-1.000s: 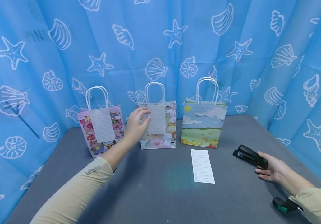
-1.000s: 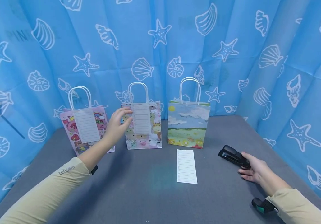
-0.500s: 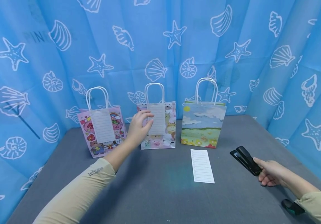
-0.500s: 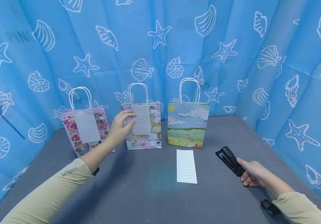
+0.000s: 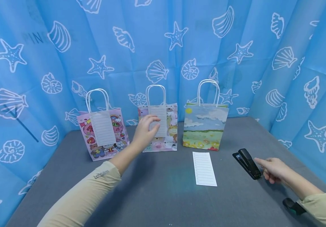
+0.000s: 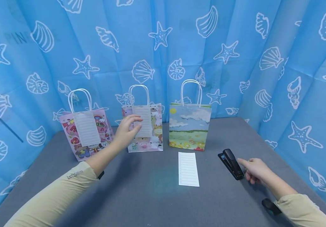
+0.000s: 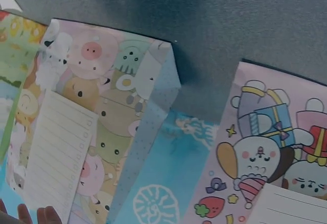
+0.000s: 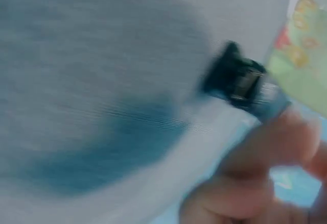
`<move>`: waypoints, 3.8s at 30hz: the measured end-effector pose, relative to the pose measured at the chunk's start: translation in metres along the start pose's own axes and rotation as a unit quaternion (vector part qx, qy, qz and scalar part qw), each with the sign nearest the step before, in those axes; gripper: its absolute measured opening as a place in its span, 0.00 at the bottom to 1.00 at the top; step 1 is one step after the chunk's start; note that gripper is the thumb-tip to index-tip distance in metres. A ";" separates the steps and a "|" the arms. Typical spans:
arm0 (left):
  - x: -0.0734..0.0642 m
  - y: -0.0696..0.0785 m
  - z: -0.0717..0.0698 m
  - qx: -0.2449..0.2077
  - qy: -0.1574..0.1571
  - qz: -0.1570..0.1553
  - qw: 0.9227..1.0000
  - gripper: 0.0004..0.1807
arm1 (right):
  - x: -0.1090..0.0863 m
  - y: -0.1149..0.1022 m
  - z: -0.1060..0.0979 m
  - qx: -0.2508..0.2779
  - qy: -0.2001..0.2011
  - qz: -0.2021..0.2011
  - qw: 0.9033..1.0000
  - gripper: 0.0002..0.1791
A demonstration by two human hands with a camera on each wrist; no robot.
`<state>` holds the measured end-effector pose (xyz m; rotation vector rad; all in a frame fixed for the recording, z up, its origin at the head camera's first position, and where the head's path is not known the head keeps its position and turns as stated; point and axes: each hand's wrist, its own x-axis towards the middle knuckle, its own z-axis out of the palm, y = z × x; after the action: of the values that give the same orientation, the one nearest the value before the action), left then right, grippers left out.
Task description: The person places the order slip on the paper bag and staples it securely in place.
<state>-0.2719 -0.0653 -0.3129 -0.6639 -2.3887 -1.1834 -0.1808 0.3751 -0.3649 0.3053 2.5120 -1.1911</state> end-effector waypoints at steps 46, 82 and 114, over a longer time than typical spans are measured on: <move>-0.020 0.009 0.127 -0.014 -0.332 -0.206 0.920 0.41 | 0.062 -0.067 0.082 0.058 -0.069 -0.096 0.991 0.42; -0.014 0.024 0.155 0.232 -0.380 -0.215 0.869 0.42 | 0.082 -0.074 0.095 -0.044 -0.029 -0.080 0.995 0.33; -0.010 0.015 0.149 0.022 -0.294 -0.259 0.920 0.21 | 0.060 -0.099 0.079 -0.025 -0.052 -0.093 0.994 0.11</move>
<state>-0.2754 0.0618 -0.3929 -0.4142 -3.2363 -1.2441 -0.2523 0.2541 -0.3652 -0.0035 2.5166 -1.1769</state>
